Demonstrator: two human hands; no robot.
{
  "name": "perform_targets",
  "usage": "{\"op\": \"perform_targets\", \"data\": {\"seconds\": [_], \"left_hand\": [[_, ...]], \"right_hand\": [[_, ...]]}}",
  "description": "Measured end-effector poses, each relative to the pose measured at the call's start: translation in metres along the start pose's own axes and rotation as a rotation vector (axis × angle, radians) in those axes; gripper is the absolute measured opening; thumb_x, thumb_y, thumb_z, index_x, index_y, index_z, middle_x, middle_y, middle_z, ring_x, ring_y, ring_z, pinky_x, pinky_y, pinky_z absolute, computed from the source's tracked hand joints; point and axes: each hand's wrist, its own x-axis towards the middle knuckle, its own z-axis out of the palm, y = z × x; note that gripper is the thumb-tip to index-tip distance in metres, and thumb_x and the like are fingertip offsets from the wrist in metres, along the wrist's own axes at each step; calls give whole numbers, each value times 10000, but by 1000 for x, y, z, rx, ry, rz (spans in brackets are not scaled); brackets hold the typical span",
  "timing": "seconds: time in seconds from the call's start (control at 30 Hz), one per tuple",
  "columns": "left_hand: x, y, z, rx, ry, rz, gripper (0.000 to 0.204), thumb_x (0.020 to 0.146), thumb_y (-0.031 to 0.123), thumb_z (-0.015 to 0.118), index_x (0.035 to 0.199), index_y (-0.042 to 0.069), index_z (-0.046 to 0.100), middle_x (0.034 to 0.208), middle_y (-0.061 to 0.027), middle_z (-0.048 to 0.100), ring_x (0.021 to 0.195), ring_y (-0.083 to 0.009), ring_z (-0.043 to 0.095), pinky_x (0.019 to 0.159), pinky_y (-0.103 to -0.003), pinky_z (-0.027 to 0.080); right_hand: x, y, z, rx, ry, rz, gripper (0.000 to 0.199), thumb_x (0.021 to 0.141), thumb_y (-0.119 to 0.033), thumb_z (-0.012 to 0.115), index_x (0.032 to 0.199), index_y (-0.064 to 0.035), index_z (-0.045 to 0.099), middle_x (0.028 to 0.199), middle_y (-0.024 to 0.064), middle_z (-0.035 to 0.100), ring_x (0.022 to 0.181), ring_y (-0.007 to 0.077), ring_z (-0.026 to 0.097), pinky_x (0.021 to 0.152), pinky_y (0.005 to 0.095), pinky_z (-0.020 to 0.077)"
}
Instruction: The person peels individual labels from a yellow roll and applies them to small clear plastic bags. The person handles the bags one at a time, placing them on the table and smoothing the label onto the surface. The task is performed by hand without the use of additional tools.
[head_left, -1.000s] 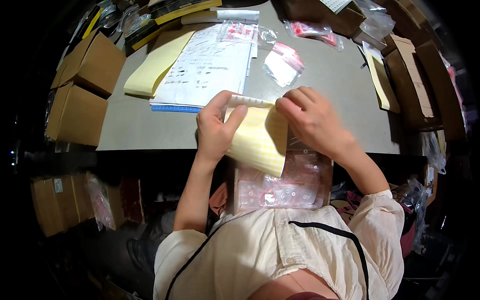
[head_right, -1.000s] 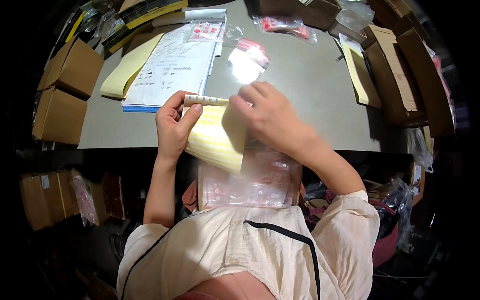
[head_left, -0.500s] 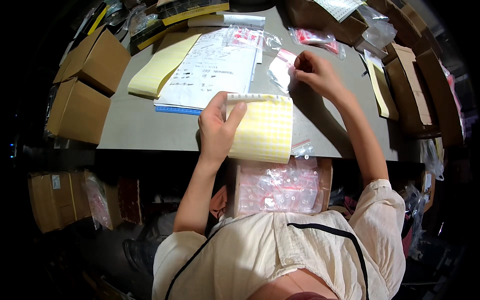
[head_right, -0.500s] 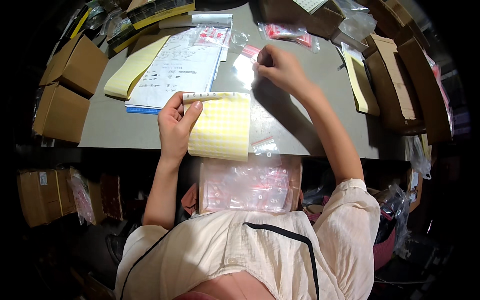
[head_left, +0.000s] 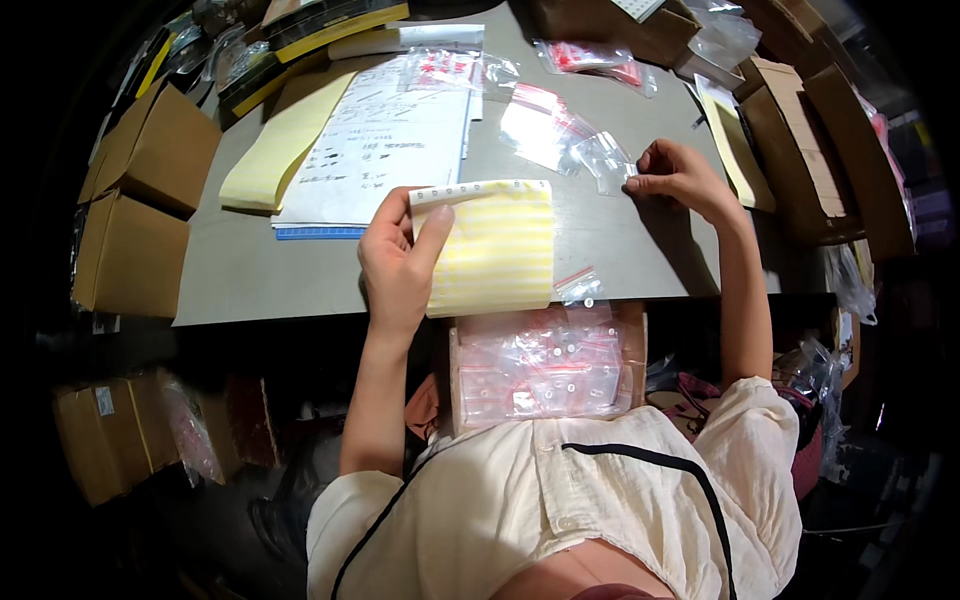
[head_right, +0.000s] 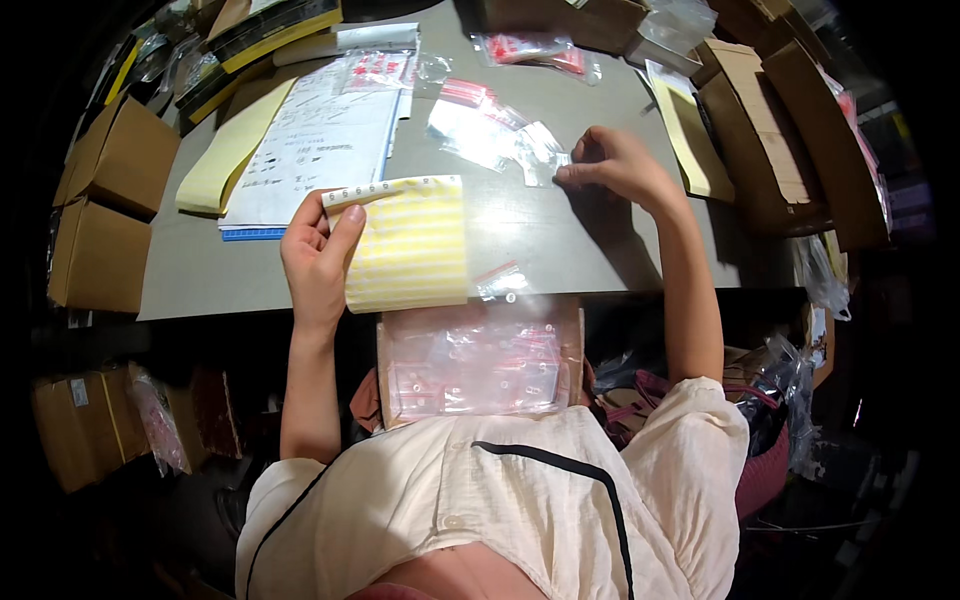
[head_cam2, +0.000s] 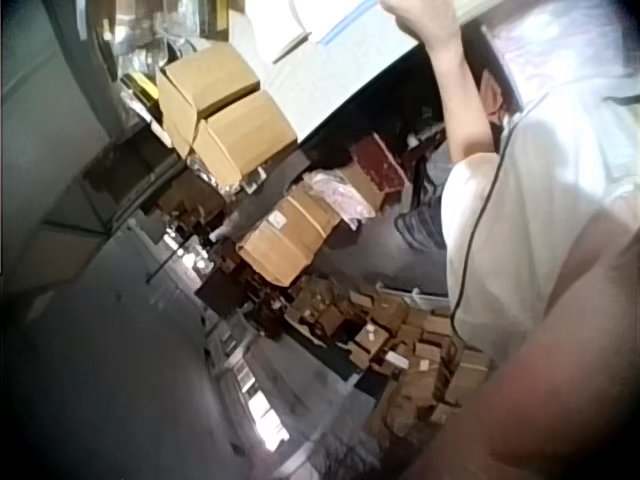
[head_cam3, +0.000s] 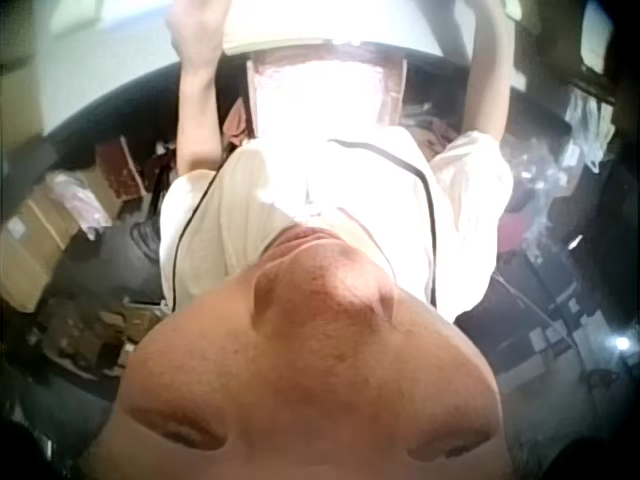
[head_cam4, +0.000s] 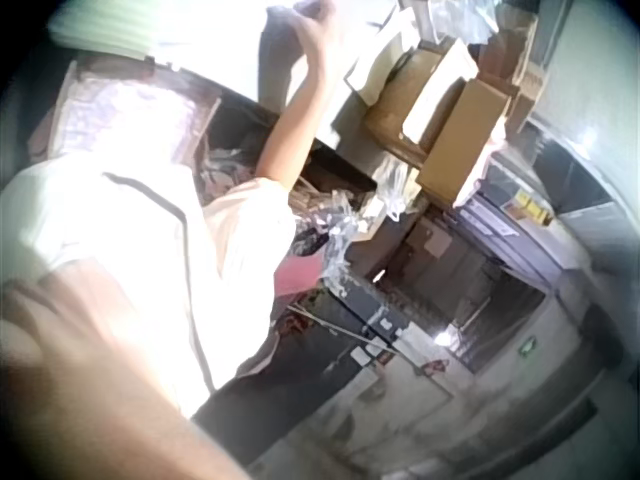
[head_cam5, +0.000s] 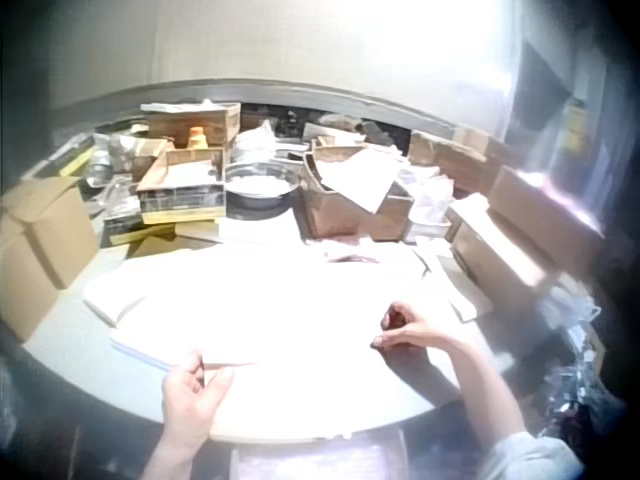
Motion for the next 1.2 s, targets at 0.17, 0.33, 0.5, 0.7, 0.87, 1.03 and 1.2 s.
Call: {"op": "perform_targets", "data": {"seconds": [0.17, 0.33, 0.5, 0.7, 0.87, 1.03, 1.2], "left_hand": [[3, -3, 0, -15, -19, -3, 215, 1015, 87, 651, 1177, -53, 628, 1019, -75, 708, 887, -58, 608, 783, -213, 467], [-1, 1, 1, -34, -5, -4, 213, 1020, 99, 651, 1172, -48, 627, 1014, -74, 704, 888, -60, 610, 780, -213, 465], [-3, 5, -2, -60, -33, 4, 208, 1017, 96, 653, 1167, -47, 629, 1003, -67, 698, 878, -60, 609, 776, -212, 465], [-2, 4, -6, -128, -52, 8, 170, 964, 61, 680, 1098, -42, 662, 942, -48, 687, 819, -68, 599, 754, -211, 458], [-4, 11, -11, -89, -230, -21, 170, 877, 74, 718, 1005, -36, 693, 849, -41, 682, 770, -90, 614, 727, -231, 466], [-4, 13, -12, -49, -275, -55, 178, 873, 65, 717, 1018, -37, 701, 874, -55, 698, 796, -95, 627, 742, -233, 475], [-1, 13, -11, 126, -530, -83, 181, 797, 103, 715, 933, -16, 729, 992, -116, 750, 930, -164, 675, 855, -283, 506]], "right_hand": [[-29, 33, 21, -21, 384, -370, 303, 898, -213, 795, 1116, -26, 699, 946, 88, 737, 765, 212, 684, 693, 348, 549], [-58, 16, 57, -552, 478, -561, 397, 975, -347, 713, 1258, -68, 702, 1329, 188, 635, 1261, 388, 574, 1039, 489, 470], [-80, 8, 60, -420, 297, -629, 460, 975, -394, 701, 1335, -109, 691, 1426, 192, 601, 1338, 399, 531, 1097, 491, 439], [-88, 4, 65, 22, 155, -610, 273, 985, -207, 704, 1200, -43, 739, 1319, 140, 656, 1274, 318, 578, 1056, 415, 464], [-83, -11, 73, -41, 307, -573, 158, 918, -119, 726, 1053, -36, 738, 1101, 106, 690, 1086, 302, 616, 921, 399, 513], [-81, -12, 84, -161, 356, -673, 187, 832, -43, 746, 1018, -43, 725, 1076, 111, 678, 1054, 328, 604, 911, 427, 510], [-88, -18, 88, -159, 328, -710, 247, 778, 2, 734, 1017, -56, 716, 1072, 103, 672, 1052, 327, 601, 943, 443, 492]]}}
